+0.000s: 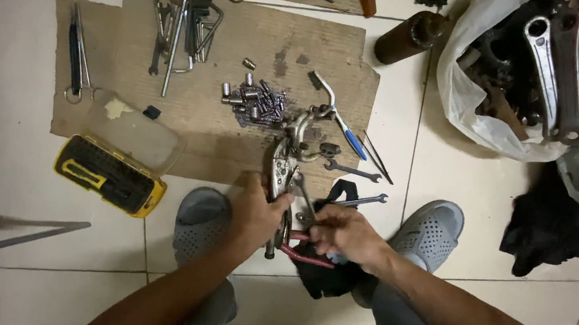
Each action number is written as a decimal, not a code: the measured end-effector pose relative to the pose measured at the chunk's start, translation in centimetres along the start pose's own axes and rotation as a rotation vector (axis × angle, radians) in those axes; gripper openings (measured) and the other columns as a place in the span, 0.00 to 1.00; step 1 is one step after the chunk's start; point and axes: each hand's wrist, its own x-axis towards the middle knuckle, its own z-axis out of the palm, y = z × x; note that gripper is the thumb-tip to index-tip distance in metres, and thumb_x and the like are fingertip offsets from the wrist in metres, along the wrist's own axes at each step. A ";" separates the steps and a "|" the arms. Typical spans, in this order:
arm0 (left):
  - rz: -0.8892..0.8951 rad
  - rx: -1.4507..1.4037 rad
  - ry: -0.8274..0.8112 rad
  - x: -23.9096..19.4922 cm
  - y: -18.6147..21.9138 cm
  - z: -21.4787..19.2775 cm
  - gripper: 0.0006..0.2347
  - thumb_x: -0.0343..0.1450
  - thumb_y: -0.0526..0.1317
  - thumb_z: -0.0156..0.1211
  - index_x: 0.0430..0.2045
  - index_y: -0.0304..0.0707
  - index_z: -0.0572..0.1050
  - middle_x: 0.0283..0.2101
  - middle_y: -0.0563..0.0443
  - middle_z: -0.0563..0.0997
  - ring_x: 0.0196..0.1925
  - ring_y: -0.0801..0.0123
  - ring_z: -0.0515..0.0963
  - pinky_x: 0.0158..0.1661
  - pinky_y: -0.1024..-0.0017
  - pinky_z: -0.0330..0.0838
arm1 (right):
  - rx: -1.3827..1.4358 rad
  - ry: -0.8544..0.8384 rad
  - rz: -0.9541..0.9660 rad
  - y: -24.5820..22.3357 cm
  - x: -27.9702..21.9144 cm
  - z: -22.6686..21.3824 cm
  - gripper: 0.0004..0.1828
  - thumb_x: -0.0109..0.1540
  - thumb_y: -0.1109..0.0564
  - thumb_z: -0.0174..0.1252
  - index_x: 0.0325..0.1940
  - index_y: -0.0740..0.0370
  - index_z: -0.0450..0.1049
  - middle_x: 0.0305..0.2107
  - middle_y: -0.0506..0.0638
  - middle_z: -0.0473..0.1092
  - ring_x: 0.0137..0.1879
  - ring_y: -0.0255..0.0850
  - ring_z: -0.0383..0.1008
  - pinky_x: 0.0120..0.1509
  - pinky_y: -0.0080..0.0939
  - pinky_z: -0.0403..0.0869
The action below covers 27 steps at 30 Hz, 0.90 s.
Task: The person cleans a bicycle derailleur held in a clamp using a toothbrush and a black cloth. They scrub the metal components with the brush and wipe them down with the cloth, handling the part with both hands throughout the process.
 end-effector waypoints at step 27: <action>-0.156 -0.090 -0.298 -5.8 1.9 -1.1 0.23 0.72 0.61 0.35 0.51 0.48 0.67 0.45 0.46 0.82 0.43 0.53 0.82 0.43 0.57 0.70 | 0.520 -0.286 0.009 0.5 1.1 3.5 0.23 0.50 0.78 0.45 0.46 0.66 0.71 0.26 0.57 0.68 0.28 0.47 0.69 0.34 0.44 0.72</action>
